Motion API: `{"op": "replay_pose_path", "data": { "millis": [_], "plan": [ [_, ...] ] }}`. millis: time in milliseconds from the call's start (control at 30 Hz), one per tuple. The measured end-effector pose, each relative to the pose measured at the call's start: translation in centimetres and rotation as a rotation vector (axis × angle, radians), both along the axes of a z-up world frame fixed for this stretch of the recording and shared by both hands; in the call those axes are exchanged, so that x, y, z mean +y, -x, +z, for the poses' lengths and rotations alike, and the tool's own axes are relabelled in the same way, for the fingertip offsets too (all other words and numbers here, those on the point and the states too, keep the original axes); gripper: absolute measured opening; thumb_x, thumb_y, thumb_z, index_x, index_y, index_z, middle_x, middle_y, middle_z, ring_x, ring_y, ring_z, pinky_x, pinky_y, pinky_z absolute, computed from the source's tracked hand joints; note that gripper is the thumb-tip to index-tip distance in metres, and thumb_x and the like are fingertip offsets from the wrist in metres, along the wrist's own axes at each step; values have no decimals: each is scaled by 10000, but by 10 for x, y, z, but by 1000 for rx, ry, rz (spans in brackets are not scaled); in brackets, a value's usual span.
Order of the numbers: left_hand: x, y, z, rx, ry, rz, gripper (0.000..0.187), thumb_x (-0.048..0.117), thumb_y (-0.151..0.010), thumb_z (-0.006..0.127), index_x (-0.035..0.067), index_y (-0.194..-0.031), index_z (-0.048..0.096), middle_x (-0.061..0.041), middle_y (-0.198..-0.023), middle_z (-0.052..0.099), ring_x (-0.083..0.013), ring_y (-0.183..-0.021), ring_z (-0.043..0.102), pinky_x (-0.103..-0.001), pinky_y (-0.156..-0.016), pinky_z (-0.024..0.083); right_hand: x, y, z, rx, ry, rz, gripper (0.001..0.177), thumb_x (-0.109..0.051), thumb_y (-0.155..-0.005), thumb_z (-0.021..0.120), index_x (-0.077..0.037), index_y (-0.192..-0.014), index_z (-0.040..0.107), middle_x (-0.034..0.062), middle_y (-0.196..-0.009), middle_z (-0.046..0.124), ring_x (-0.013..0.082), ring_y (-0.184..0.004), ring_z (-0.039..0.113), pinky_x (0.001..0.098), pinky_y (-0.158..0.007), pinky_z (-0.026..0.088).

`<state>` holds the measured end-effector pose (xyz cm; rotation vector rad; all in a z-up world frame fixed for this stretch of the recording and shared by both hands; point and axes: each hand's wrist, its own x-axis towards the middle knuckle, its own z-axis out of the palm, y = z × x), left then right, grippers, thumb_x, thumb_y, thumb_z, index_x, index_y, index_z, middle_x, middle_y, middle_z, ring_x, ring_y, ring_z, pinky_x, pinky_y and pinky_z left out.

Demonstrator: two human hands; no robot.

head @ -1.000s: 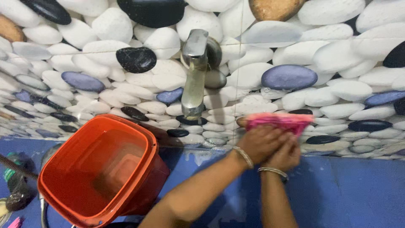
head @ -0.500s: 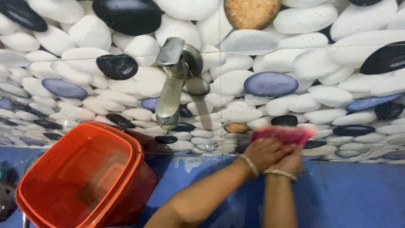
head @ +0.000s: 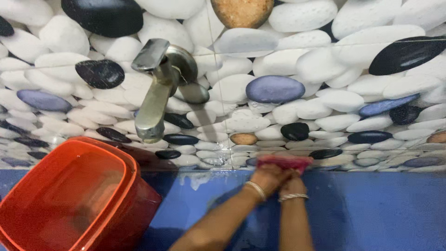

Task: The person scrubs a pebble-tiled bathroom wall with a pink sponge, repeatedly dipping it into an orange bucket of water. They wipe around the faucet and shower fixtures, then rinse the sponge and continue scrubbing the wall surface.

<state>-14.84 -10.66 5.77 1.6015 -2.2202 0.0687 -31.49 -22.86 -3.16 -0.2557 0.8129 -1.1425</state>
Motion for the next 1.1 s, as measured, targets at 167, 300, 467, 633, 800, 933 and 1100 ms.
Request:
{"op": "replay_pose_path", "data": {
  "millis": [167, 300, 467, 633, 800, 933, 1100],
  "plan": [
    [-3, 3, 74, 216, 452, -43, 617, 230, -886, 603, 167, -1495, 537, -92, -1125, 636, -332, -1050, 612, -472, -857, 478, 33, -61, 118, -119, 178, -230, 223, -204, -1071, 533, -33, -1188, 617, 75, -1026, 656, 195, -930, 687, 347, -861, 632],
    [-75, 82, 107, 351, 512, -49, 504, 289, -965, 587, 236, -1467, 575, -77, -1075, 627, -299, -1031, 614, -452, -789, 437, -6, 24, 193, 19, 591, -288, 57, -65, -1085, 631, -19, -1111, 653, 70, -1040, 678, 185, -929, 680, 342, -846, 624],
    [-140, 158, 55, 287, 427, -20, 479, 339, -912, 548, 322, -1386, 607, -112, -1233, 689, -311, -1192, 650, -473, -1032, 521, -71, 102, 129, 104, 330, -243, 155, -193, -1064, 599, -63, -1105, 671, 51, -1048, 714, 178, -932, 700, 334, -859, 619],
    [-123, 129, -22, 140, 67, -62, 386, 289, -1032, 496, 316, -1405, 593, -114, -1236, 717, -338, -1113, 711, -519, -952, 569, -77, 108, -6, 111, 137, -34, 290, -357, -1091, 513, -105, -1160, 640, 29, -1069, 708, 172, -942, 691, 328, -877, 593],
    [-59, 59, -21, 17, 12, -146, 468, 250, -1016, 509, 246, -1484, 521, -125, -1262, 693, -330, -1161, 676, -484, -1013, 542, -34, 38, -25, 33, -32, -93, 366, -362, -1072, 495, -60, -1242, 614, 73, -1120, 717, 197, -984, 710, 337, -898, 614],
    [-75, 74, 24, 150, 236, -237, 567, 216, -1004, 544, 181, -1561, 446, -177, -1310, 640, -370, -1148, 667, -497, -986, 549, -35, 42, 54, 5, 170, -277, 390, -336, -1079, 518, -11, -1280, 598, 109, -1125, 708, 226, -969, 718, 363, -875, 629],
    [-140, 162, 68, 236, 485, -200, 438, 220, -1000, 614, 99, -1421, 600, -213, -1234, 650, -361, -1032, 658, -454, -900, 563, -85, 124, 115, 374, 519, -460, 372, -312, -1189, 585, 47, -1262, 648, 93, -1100, 710, 185, -956, 687, 308, -842, 605]
  ]
}}
